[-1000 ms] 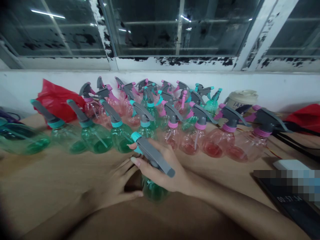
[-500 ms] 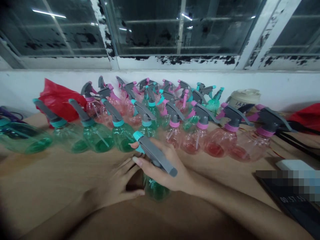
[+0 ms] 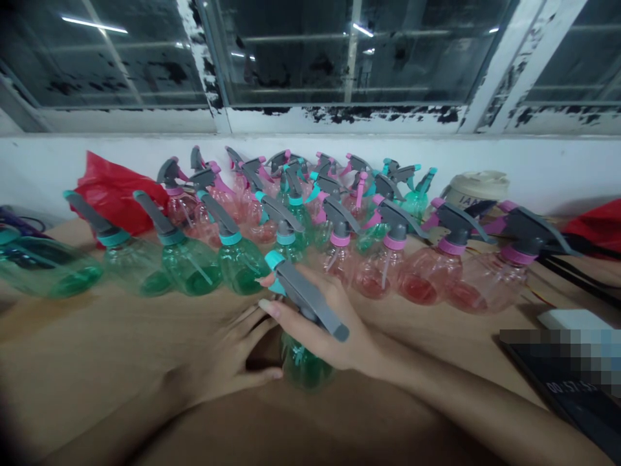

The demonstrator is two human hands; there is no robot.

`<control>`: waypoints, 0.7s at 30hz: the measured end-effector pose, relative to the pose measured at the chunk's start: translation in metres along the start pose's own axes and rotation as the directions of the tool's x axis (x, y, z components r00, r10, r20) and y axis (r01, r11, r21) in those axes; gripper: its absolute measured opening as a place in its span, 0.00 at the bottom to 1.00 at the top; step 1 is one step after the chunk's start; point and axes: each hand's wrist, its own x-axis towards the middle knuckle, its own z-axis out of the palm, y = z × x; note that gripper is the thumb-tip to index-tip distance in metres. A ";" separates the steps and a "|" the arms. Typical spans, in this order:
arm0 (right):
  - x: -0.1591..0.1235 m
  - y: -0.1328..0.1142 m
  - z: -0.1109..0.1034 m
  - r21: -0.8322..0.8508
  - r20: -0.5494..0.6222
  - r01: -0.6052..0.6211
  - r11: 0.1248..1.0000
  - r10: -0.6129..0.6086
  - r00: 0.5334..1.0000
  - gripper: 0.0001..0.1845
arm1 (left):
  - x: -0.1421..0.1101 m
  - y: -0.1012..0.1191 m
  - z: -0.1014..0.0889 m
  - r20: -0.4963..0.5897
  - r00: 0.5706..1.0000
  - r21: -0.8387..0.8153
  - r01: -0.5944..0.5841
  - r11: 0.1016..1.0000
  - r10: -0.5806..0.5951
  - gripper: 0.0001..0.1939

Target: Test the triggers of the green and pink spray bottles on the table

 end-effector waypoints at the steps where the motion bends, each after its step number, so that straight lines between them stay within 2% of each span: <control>1: 0.000 0.000 0.000 0.002 -0.006 -0.006 1.000 0.006 1.000 0.11 | 0.000 0.000 0.001 -0.006 1.000 -0.002 0.003 1.000 -0.003 0.42; 16: -0.003 0.005 0.001 0.010 0.007 -0.029 1.000 0.029 1.000 0.19 | -0.002 0.002 -0.002 0.015 1.000 0.063 -0.002 0.998 0.001 0.40; 21: -0.003 0.005 -0.001 -0.001 0.013 -0.030 1.000 0.030 0.999 0.19 | 0.000 0.001 -0.003 -0.010 1.000 0.063 -0.022 0.998 0.023 0.41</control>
